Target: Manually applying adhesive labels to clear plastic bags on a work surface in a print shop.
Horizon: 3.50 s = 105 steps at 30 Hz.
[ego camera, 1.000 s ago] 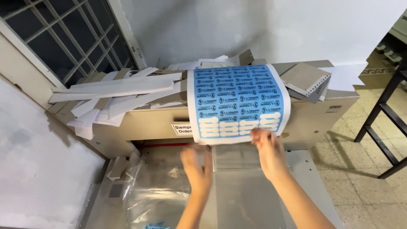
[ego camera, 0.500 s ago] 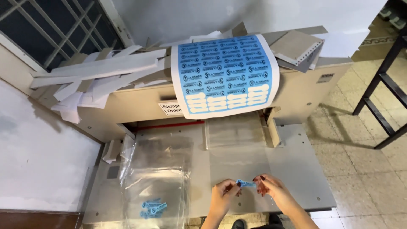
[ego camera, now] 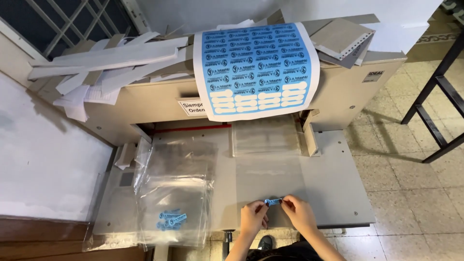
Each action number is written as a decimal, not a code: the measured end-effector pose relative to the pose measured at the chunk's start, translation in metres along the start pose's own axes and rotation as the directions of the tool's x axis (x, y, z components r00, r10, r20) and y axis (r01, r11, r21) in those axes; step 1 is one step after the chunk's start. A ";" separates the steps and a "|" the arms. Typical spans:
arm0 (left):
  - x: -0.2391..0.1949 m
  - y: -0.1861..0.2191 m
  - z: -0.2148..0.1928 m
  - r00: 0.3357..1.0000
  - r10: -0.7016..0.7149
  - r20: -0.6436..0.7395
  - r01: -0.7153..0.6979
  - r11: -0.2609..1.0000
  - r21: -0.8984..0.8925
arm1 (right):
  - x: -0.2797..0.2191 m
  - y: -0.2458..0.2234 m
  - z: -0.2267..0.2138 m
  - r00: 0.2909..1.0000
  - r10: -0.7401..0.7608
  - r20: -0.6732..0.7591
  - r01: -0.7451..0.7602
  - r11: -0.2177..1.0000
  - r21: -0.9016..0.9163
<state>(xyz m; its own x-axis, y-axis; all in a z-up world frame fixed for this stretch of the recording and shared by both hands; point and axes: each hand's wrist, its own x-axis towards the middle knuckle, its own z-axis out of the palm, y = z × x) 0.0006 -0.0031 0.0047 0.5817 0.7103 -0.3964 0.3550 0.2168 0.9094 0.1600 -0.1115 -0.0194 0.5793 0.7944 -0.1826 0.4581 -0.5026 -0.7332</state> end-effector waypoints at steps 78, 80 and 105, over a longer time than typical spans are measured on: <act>0.024 -0.063 0.027 0.957 0.262 -0.124 -0.141 0.796 0.589 | -0.014 0.003 0.023 0.890 -0.363 -0.277 0.280 0.914 -0.295; 0.024 -0.060 0.028 0.965 0.223 -0.138 -0.099 0.796 0.597 | -0.013 0.004 0.023 0.885 -0.374 -0.276 0.288 0.907 -0.307; 0.002 -0.064 0.003 0.498 0.644 0.581 -0.696 -0.104 0.711 | -0.022 0.043 -0.020 0.968 0.036 -0.250 -0.041 0.999 -0.015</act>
<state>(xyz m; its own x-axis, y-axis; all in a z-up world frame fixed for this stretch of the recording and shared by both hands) -0.0187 -0.0172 -0.0545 0.9435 0.1038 0.3147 0.0786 -0.9927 0.0920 0.1799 -0.1575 -0.0339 0.7455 0.6653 -0.0388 0.4441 -0.5394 -0.7154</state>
